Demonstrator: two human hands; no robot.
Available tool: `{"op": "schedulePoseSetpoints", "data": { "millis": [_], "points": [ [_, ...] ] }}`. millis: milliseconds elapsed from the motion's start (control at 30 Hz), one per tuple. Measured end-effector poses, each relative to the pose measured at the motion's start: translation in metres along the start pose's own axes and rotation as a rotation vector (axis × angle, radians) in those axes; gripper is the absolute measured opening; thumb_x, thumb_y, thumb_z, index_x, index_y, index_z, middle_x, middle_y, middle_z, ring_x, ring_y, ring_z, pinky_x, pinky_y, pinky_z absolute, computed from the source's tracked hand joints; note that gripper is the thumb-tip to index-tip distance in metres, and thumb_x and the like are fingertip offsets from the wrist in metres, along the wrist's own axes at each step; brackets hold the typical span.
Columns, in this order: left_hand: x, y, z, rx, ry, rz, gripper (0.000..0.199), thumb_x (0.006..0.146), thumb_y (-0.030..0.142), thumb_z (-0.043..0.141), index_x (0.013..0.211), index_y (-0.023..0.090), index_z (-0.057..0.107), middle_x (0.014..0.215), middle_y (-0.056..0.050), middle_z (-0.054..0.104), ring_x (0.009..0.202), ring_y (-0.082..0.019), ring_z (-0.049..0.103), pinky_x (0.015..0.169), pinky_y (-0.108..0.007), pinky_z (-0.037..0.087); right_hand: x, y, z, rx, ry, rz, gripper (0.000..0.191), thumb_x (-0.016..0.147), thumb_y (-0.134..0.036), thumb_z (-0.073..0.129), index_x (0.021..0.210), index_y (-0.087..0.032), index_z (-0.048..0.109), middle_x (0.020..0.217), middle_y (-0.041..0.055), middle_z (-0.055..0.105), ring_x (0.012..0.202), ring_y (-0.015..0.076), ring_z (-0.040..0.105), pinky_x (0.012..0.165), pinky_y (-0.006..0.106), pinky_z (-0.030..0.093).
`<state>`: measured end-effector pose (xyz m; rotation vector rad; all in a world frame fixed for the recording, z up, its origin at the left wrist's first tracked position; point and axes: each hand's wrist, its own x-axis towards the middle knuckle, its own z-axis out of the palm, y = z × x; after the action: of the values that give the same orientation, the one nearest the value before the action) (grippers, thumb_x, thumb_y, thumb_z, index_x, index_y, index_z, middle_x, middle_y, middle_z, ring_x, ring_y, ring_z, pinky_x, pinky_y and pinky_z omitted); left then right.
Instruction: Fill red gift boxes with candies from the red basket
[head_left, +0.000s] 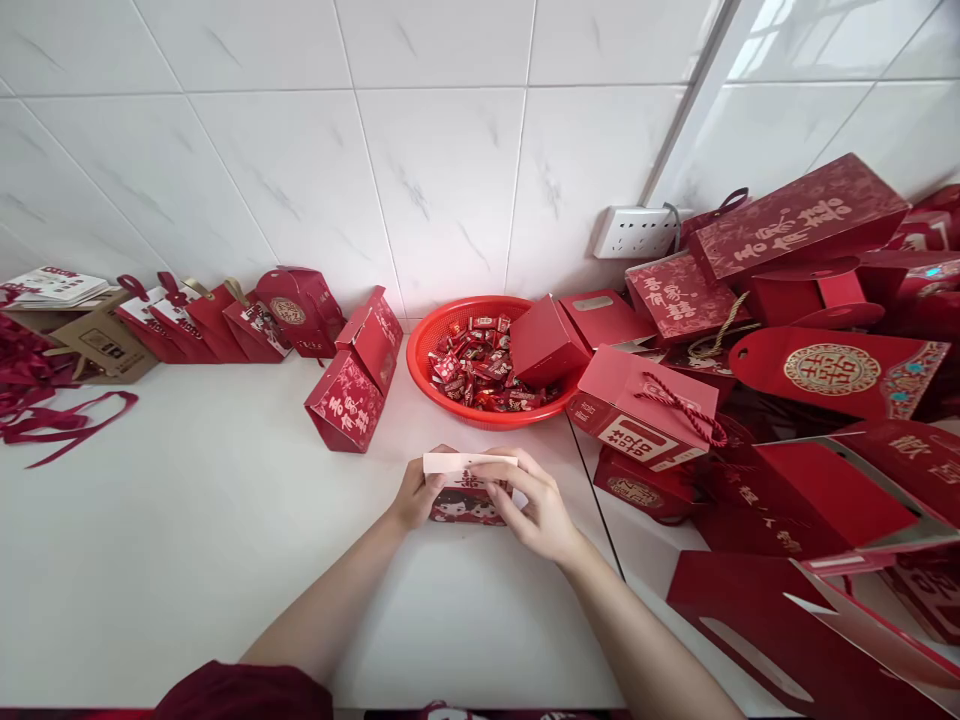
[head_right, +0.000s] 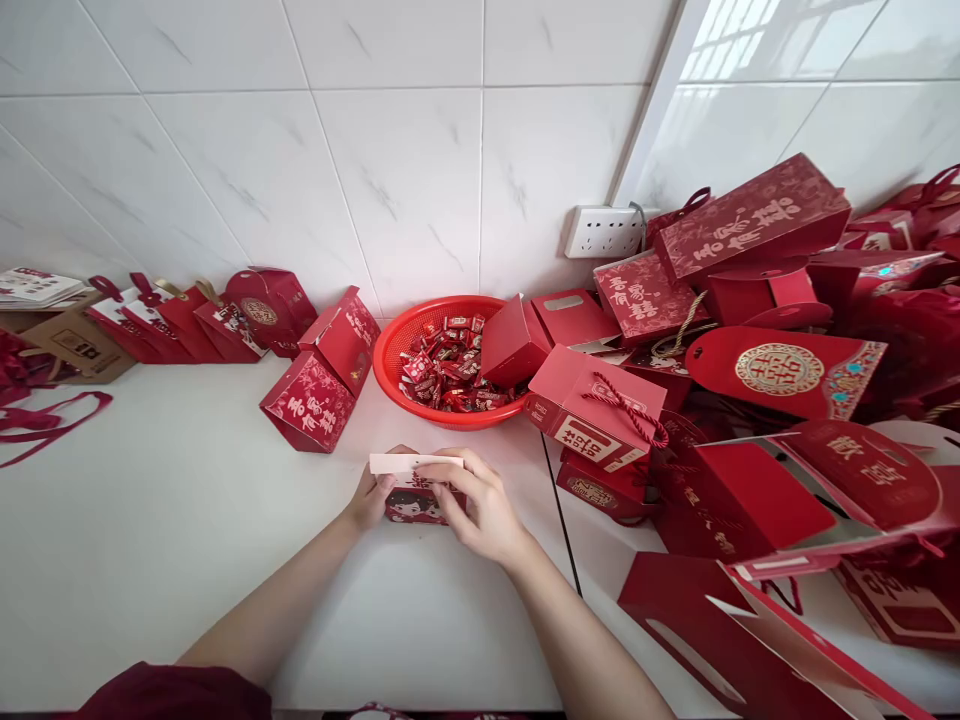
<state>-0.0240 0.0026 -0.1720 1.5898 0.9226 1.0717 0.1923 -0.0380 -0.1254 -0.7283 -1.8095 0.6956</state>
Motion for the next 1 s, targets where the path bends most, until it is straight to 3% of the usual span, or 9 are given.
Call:
{"op": "schedulePoseSetpoints", "data": {
  "millis": [167, 433, 633, 800, 900, 1000],
  "points": [
    [-0.003, -0.002, -0.002, 0.007, -0.059, 0.072, 0.071, 0.08, 0.075, 0.054, 0.109, 0.011, 0.064, 0.108, -0.015, 0.063, 0.091, -0.026, 0.062, 0.077, -0.033, 0.05, -0.001, 0.005, 0.008, -0.013, 0.099, 0.001, 0.033, 0.097, -0.01, 0.047, 0.116, -0.026, 0.068, 0.109, 0.0075, 0.066, 0.103, 0.0186, 0.064, 0.087, 0.033, 0.054],
    [-0.015, 0.001, -0.008, 0.046, -0.047, 0.125, 0.07, 0.085, 0.075, 0.043, 0.115, 0.013, 0.059, 0.106, -0.015, 0.062, 0.093, -0.028, 0.062, 0.08, -0.036, 0.049, -0.01, 0.008, 0.024, -0.04, 0.209, 0.007, 0.038, 0.095, -0.007, 0.044, 0.116, -0.028, 0.069, 0.106, 0.0082, 0.066, 0.099, 0.0203, 0.064, 0.081, 0.034, 0.055],
    [-0.019, 0.008, -0.018, 0.182, 0.056, 0.192, 0.067, 0.087, 0.071, 0.043, 0.12, 0.015, 0.059, 0.114, -0.016, 0.061, 0.107, -0.031, 0.058, 0.093, -0.041, 0.044, -0.013, 0.009, 0.026, -0.023, 0.226, -0.01, 0.04, 0.094, -0.005, 0.045, 0.118, -0.028, 0.068, 0.107, 0.0083, 0.066, 0.099, 0.0212, 0.063, 0.079, 0.034, 0.055],
    [-0.019, 0.011, -0.012, 0.112, 0.069, 0.196, 0.068, 0.086, 0.072, 0.043, 0.123, 0.015, 0.055, 0.116, -0.016, 0.061, 0.106, -0.031, 0.06, 0.093, -0.043, 0.047, -0.013, 0.011, 0.024, -0.058, 0.184, -0.023, 0.042, 0.092, -0.006, 0.05, 0.126, -0.027, 0.062, 0.111, 0.0101, 0.063, 0.103, 0.0228, 0.061, 0.083, 0.038, 0.054],
    [-0.022, 0.023, -0.007, 0.154, 0.082, 0.247, 0.059, 0.087, 0.065, 0.05, 0.117, 0.016, 0.06, 0.115, -0.016, 0.063, 0.109, -0.032, 0.06, 0.095, -0.045, 0.047, -0.013, 0.007, 0.021, -0.038, 0.178, -0.008, 0.033, 0.092, -0.009, 0.052, 0.118, -0.025, 0.065, 0.104, 0.0094, 0.064, 0.096, 0.0225, 0.061, 0.076, 0.036, 0.055],
    [-0.024, 0.044, -0.005, 0.247, 0.102, 0.242, 0.031, 0.088, 0.046, 0.06, 0.101, 0.02, 0.067, 0.096, -0.011, 0.067, 0.092, -0.027, 0.063, 0.082, -0.04, 0.051, -0.012, 0.002, 0.02, -0.029, 0.183, -0.01, 0.026, 0.093, -0.011, 0.052, 0.11, -0.023, 0.066, 0.097, 0.0084, 0.065, 0.088, 0.0216, 0.061, 0.068, 0.034, 0.054]
  ]
}}
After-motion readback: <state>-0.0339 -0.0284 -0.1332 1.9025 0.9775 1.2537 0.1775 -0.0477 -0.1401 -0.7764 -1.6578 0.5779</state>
